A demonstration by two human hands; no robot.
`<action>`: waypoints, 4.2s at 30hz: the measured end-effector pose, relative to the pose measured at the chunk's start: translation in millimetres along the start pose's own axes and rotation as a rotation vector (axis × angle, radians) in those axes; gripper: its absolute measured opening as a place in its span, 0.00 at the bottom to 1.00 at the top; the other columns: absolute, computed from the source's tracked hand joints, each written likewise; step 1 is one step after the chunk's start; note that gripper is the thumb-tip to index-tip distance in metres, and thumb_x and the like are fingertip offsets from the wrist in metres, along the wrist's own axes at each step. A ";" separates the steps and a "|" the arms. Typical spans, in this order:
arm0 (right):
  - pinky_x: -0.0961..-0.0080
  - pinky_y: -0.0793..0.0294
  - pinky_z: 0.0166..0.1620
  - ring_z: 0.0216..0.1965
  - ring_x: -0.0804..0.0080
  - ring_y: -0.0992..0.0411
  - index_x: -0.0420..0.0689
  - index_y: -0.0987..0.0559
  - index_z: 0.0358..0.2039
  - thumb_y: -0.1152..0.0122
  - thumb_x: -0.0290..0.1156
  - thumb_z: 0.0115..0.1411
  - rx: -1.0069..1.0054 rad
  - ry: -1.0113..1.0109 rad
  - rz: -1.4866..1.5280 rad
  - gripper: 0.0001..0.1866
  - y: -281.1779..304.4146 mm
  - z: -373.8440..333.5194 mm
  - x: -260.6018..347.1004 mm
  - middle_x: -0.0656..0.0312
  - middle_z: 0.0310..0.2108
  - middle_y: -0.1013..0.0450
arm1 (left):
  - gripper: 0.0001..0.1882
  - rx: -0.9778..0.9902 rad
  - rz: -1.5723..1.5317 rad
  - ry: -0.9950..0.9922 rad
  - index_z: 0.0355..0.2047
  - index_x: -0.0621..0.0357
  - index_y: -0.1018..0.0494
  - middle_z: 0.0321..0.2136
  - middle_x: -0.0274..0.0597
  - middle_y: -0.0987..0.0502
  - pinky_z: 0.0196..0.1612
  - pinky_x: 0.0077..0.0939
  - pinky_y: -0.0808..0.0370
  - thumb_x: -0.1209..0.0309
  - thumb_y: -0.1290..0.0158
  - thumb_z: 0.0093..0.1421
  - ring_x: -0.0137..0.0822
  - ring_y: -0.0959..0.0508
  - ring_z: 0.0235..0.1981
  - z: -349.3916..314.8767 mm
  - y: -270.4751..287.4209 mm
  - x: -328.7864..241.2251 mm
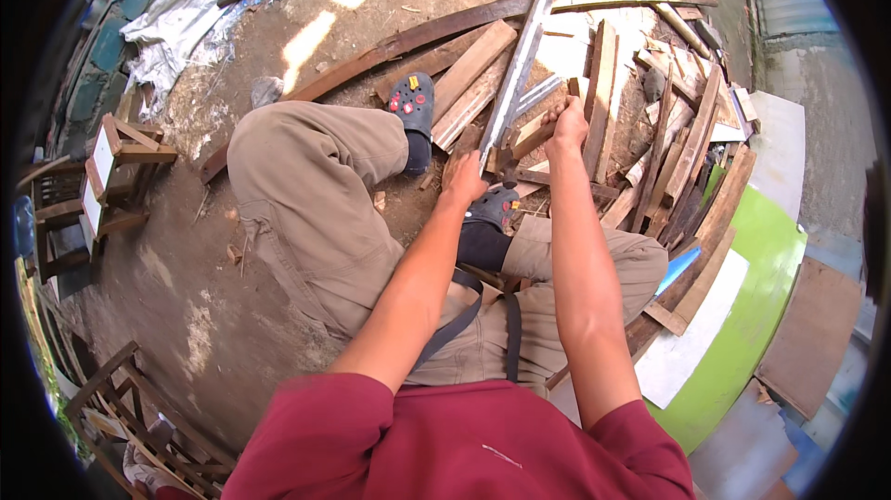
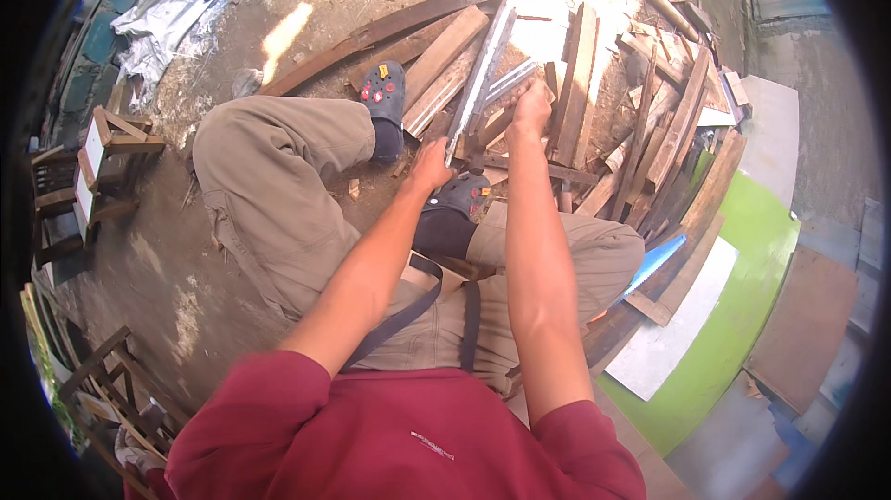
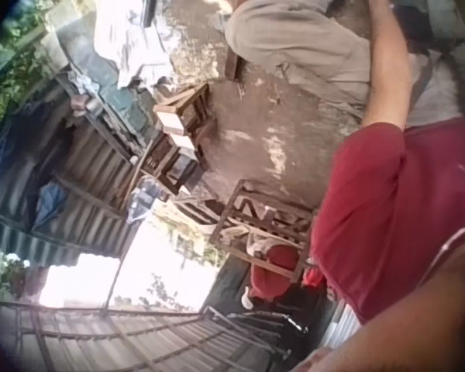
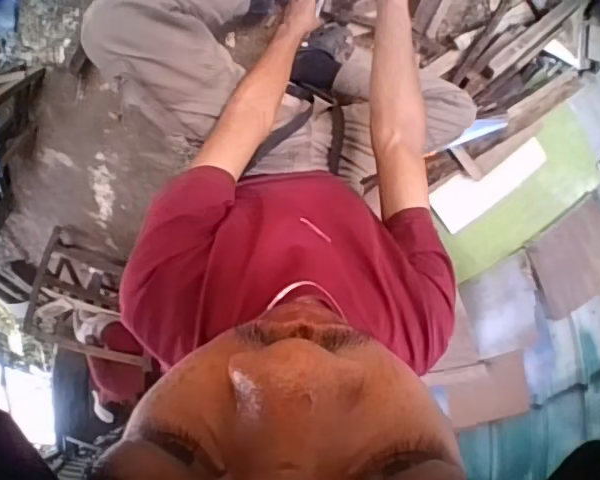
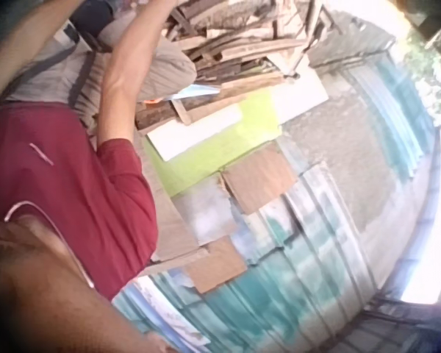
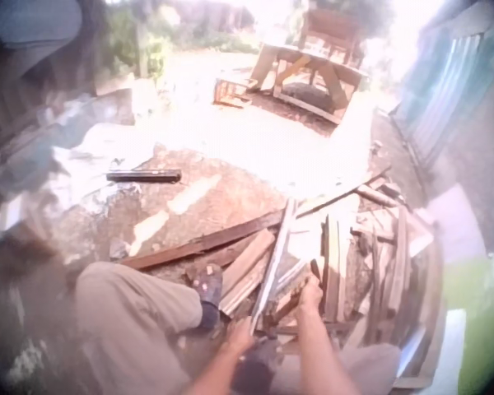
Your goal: The person sits on the ground and repeatedly strikes a long wooden plank with a hammer, adjusting the plank's position between strikes. The person also handles a metal bar and other pieces of wood during the task.
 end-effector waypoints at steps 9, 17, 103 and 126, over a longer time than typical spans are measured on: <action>0.72 0.33 0.25 0.19 0.75 0.38 0.48 0.36 0.26 0.53 0.40 0.70 -0.032 -0.148 -0.044 0.15 -16.9 36.3 3.4 0.67 0.20 0.41 | 0.41 0.012 0.116 -0.173 0.63 0.42 0.35 0.50 0.44 0.30 0.56 0.47 0.31 0.66 0.31 0.48 0.46 0.29 0.57 21.4 -0.2 -0.5; 0.72 0.34 0.26 0.21 0.76 0.38 0.47 0.35 0.27 0.51 0.42 0.70 -0.052 -0.199 -0.146 0.16 -42.6 57.3 2.5 0.67 0.22 0.40 | 0.36 -0.095 0.089 -0.235 0.60 0.42 0.32 0.48 0.39 0.30 0.52 0.45 0.30 0.66 0.33 0.50 0.43 0.28 0.55 23.3 1.6 -2.0; 0.71 0.38 0.29 0.19 0.74 0.43 0.50 0.40 0.17 0.54 0.35 0.68 -0.152 0.134 0.209 0.20 34.4 -91.7 -31.0 0.68 0.15 0.46 | 0.45 -0.032 -0.481 0.458 0.51 0.78 0.28 0.48 0.75 0.25 0.58 0.47 0.31 0.37 0.61 0.65 0.64 0.24 0.53 -22.8 -36.4 -36.6; 0.71 0.41 0.35 0.16 0.76 0.49 0.55 0.46 0.10 0.59 0.39 0.61 0.586 0.549 0.302 0.22 123.9 -216.0 189.2 0.71 0.09 0.49 | 0.28 0.224 -1.256 -0.078 0.53 0.61 0.26 0.46 0.42 0.20 0.47 0.30 0.26 0.50 0.62 0.72 0.32 0.22 0.46 -91.2 78.4 -162.2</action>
Point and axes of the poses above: each hand's wrist, its own z-axis towards the middle knuckle, its own y-axis out of the back of the hand, x = y × z, the point moved 2 cm from there along z, towards the middle knuckle
